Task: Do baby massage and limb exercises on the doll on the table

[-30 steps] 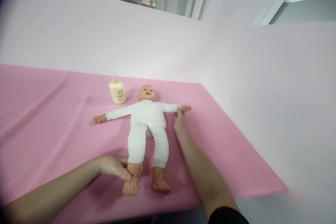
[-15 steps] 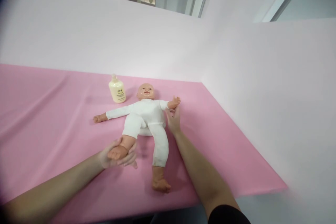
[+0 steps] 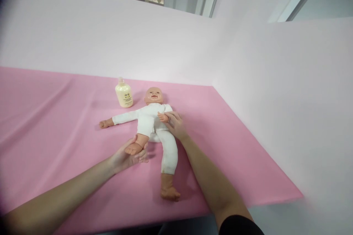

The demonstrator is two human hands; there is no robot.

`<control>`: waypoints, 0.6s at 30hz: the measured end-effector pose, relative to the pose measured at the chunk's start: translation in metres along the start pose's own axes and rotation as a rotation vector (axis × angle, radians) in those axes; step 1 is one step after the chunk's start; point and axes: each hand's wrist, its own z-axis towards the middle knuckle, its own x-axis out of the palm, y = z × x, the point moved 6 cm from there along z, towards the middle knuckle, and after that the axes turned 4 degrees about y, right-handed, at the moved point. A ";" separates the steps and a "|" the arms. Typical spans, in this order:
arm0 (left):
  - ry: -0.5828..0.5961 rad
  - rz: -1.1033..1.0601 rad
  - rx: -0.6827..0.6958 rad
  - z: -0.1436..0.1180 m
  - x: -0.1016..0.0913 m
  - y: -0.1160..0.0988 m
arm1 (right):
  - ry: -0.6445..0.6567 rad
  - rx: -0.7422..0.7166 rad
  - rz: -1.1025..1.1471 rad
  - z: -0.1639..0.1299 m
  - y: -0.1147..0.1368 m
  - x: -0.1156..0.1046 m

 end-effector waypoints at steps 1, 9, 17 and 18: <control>-0.004 -0.001 -0.008 0.000 -0.001 0.001 | 0.009 -0.023 -0.011 0.000 0.001 0.001; 0.036 0.035 -0.010 0.004 -0.007 0.005 | 0.024 -0.060 -0.012 0.000 0.002 0.002; 0.335 0.177 -0.138 -0.011 0.004 0.018 | -0.179 0.374 0.289 -0.010 -0.035 -0.005; 0.390 0.205 -0.175 -0.015 0.008 0.020 | -0.211 0.426 0.361 -0.010 -0.039 -0.006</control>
